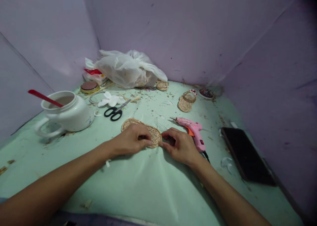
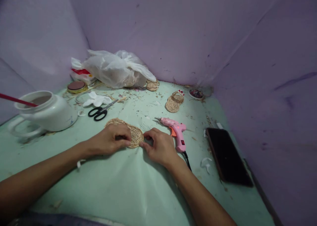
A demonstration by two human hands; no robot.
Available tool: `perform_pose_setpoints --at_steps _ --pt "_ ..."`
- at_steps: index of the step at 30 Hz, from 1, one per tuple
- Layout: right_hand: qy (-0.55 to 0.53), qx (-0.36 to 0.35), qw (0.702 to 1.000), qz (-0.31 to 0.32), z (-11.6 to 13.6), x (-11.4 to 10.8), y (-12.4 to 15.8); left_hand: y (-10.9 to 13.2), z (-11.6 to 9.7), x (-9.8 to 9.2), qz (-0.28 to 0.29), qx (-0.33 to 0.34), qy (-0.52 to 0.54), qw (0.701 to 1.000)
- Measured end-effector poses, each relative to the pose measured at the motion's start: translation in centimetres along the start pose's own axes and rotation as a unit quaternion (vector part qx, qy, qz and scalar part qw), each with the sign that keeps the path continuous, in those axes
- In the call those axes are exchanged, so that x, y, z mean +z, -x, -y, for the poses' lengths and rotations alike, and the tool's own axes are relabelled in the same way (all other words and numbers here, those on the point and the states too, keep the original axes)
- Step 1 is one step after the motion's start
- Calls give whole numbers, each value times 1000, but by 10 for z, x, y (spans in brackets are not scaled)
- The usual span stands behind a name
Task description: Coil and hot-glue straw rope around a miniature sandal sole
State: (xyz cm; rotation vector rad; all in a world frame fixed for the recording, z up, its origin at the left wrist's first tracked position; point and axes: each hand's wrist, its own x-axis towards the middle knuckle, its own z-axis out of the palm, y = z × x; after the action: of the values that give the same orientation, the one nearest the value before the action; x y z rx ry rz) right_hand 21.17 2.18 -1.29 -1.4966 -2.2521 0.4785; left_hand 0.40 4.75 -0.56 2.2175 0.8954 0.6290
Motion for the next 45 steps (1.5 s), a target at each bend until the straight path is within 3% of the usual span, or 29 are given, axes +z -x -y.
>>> perform_pose_setpoints --at_steps 2,4,6,10,19,25,33,45 --pt "1 -8 1000 5 1 -1 1 2 3 -18 3 -23 85 996" --pt "4 -10 1000 6 1 -3 3 5 5 -37 -33 -9 103 994" --pt "8 -7 1000 6 2 -3 3 9 9 -52 -56 3 12 998" --pt "46 15 999 -11 10 1 3 12 16 -63 -16 3 -148 989" --pt "159 80 983 -44 30 14 3 8 11 -37 37 -6 -236 971" --pt "109 29 993 -33 24 9 -2 11 2 -26 8 -39 -239 970" --pt "68 -10 996 -51 16 17 -4 8 12 -21 2 -24 -174 984" --pt "30 4 998 -58 16 21 -5 6 14 -15 -30 -33 -157 987"
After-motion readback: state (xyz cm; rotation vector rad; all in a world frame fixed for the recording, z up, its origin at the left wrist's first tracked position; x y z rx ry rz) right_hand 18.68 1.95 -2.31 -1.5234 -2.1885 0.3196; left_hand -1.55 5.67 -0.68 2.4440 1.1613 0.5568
